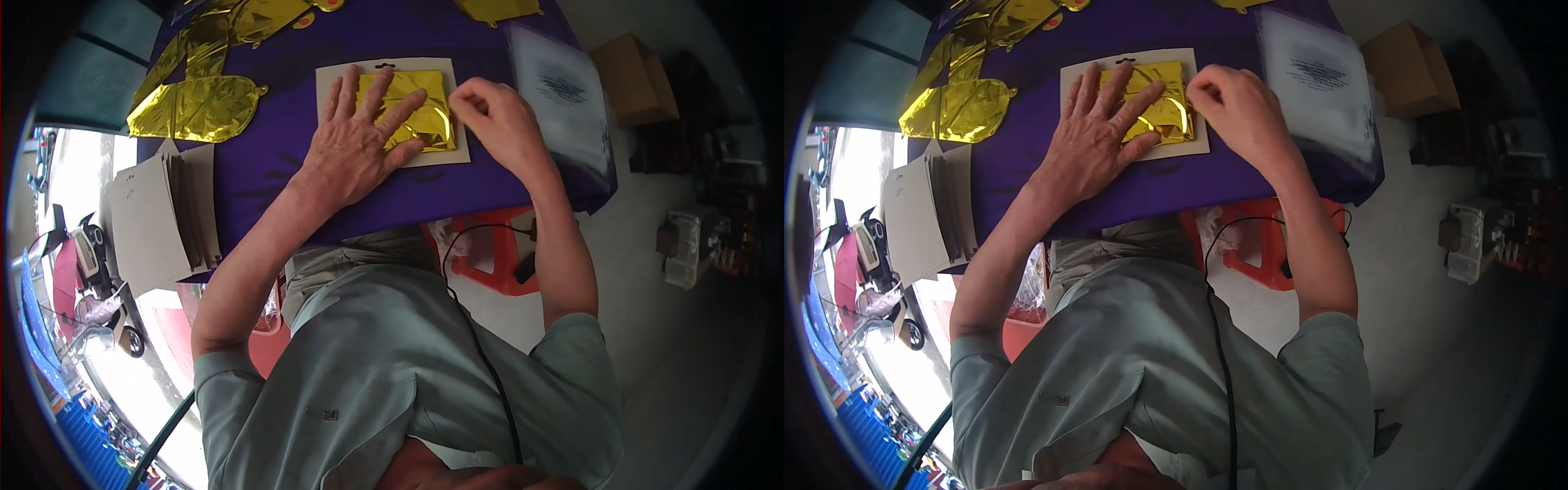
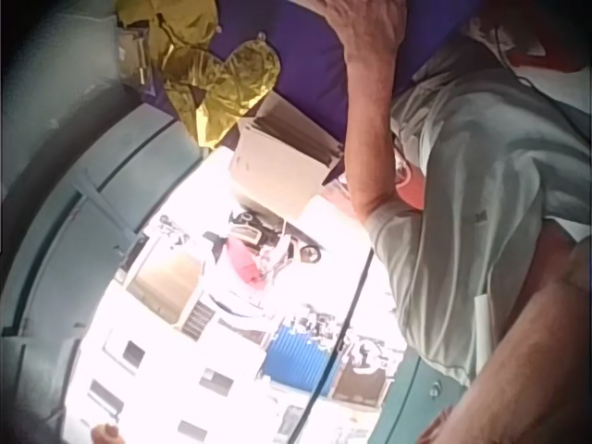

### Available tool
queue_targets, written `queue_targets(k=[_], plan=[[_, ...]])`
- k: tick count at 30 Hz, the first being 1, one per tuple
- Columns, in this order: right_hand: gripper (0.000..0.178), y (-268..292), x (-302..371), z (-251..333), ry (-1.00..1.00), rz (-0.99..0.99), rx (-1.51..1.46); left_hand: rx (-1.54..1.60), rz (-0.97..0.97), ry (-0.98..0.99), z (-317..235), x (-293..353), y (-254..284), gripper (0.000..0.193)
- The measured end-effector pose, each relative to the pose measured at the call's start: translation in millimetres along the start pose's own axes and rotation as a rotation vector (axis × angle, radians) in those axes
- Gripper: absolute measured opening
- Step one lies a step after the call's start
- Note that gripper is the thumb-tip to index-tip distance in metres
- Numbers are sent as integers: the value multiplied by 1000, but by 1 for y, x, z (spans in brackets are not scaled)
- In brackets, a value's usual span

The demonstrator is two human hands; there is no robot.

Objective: The person folds a foil balloon by hand, places it onto a cardboard sheet, and inserts both into a plastic sleeve. The person then lays out and folds another foil balloon on the table.

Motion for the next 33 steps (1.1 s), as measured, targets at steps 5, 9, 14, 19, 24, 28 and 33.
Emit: queue_targets(k=[5, 9, 14, 19, 24, 28, 33], plan=[[48, -7, 3, 16, 42, -150, 261, -24, -10, -12, -1, 1, 0, 68], [57, -21, 7, 18, 227, -345, 448, -7, -13, -15, 0, 0, 0, 72], [61, -35, 6, 6, 179, -194, 519, -6, 6, -5, 0, -6, 5, 78], [59, -35, 6, 5, 179, -199, 476, 79, -28, -59, -3, -10, 0, 81], [56, -30, 0, 2, 150, -243, 424, 38, -20, -59, -3, -10, -4, 81], [54, -32, -1, 2, 181, -290, 552, -7, -38, -50, -1, -7, -4, 80], [49, -34, -2, -10, 189, -294, 472, -17, -11, -20, -2, -7, -6, 79]])
Point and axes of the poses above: each hand's wrist, its own x-axis away from the middle knuckle, its own y-axis out of the back of the hand, z = x × y, the point moved 7 cm from there along -x, towards the middle knuckle, and after that the axes turned 2 degrees about x, right-handed, at the moved point
